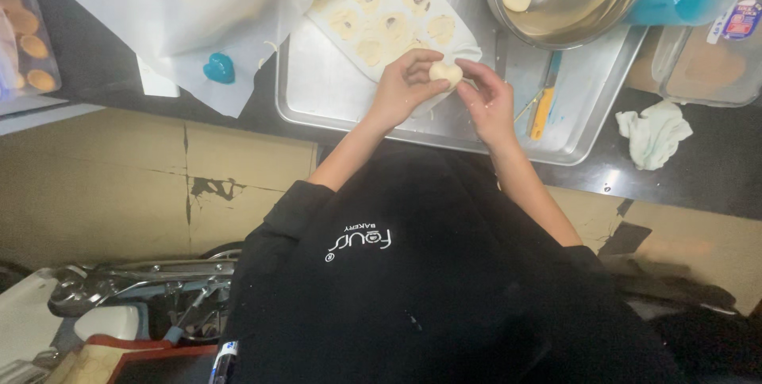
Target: The person handles pieces of dough in a bakery kitchen. They place dough pieces onto a parchment-lined tray, cover the tray, carry it to a freezer and slide it inside, then return to the counter where they peel dough pieces off parchment sheets, arrange them on a tray and in a metal bowl, and wipe the surface with a cloth.
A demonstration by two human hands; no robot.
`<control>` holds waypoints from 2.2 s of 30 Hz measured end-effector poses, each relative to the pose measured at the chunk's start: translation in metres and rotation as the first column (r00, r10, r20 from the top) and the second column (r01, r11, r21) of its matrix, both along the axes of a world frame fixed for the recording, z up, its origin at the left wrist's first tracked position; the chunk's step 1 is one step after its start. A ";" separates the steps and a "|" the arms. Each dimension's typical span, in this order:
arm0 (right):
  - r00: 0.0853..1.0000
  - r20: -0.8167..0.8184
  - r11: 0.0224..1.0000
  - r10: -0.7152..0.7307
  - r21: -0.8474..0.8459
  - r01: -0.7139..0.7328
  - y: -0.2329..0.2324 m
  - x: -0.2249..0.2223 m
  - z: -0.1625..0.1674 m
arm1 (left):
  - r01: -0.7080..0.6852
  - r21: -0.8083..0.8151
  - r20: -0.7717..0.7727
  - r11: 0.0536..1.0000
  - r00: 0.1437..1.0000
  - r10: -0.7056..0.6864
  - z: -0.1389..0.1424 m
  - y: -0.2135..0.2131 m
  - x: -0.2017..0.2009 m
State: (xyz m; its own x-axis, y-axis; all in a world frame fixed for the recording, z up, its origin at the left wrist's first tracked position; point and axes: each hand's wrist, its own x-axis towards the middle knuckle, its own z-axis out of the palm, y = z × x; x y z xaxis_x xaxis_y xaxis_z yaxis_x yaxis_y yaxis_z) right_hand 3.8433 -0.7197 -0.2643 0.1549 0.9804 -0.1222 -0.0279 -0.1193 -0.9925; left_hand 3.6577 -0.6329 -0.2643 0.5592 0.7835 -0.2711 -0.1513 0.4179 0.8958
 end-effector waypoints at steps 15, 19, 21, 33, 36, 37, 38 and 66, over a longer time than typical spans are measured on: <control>0.968 -0.182 0.981 -0.175 -0.119 0.155 0.001 0.001 -0.017 | 0.045 -0.517 0.149 0.855 0.988 0.039 -0.034 -0.012 0.022; 0.938 -0.246 0.967 -0.245 -0.134 0.217 -0.002 0.000 -0.027 | 0.110 -0.613 0.250 0.782 0.966 0.060 -0.035 -0.008 0.022; 0.926 -0.297 0.971 -0.235 -0.118 0.208 -0.003 0.001 -0.026 | 0.112 -0.631 0.259 0.768 0.963 0.072 -0.032 -0.008 0.022; 0.987 -0.005 0.987 -0.161 -0.016 0.161 0.015 0.039 0.023 | -0.045 0.080 -0.409 0.996 0.910 0.074 -0.008 -0.013 0.011; 0.928 0.217 0.948 -0.304 0.169 0.271 0.030 0.086 0.044 | 0.027 0.349 -0.619 0.937 0.757 0.209 -0.011 -0.013 -0.031; 0.877 0.339 0.940 -0.341 0.137 0.312 0.037 0.102 0.051 | 0.071 0.331 -0.737 0.941 0.642 0.211 -0.015 -0.011 -0.049; 0.812 0.453 0.927 -0.368 0.112 0.358 0.045 0.114 0.058 | -0.061 0.263 -0.726 0.963 0.644 0.239 -0.019 -0.008 -0.065; 0.930 -0.183 0.803 0.319 -0.469 -0.368 0.141 0.003 -0.011 | -0.348 0.367 -0.388 0.863 0.786 0.482 -0.048 0.035 -0.056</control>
State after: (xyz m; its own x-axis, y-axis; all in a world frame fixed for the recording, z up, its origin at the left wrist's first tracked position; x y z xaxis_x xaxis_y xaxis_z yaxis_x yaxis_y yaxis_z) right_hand 3.8464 -0.5787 -0.2755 -0.2160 0.7754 -0.5933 0.0205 -0.6040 -0.7968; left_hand 3.6017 -0.5978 -0.3121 0.0277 0.9869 -0.1587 0.1936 0.1505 0.9695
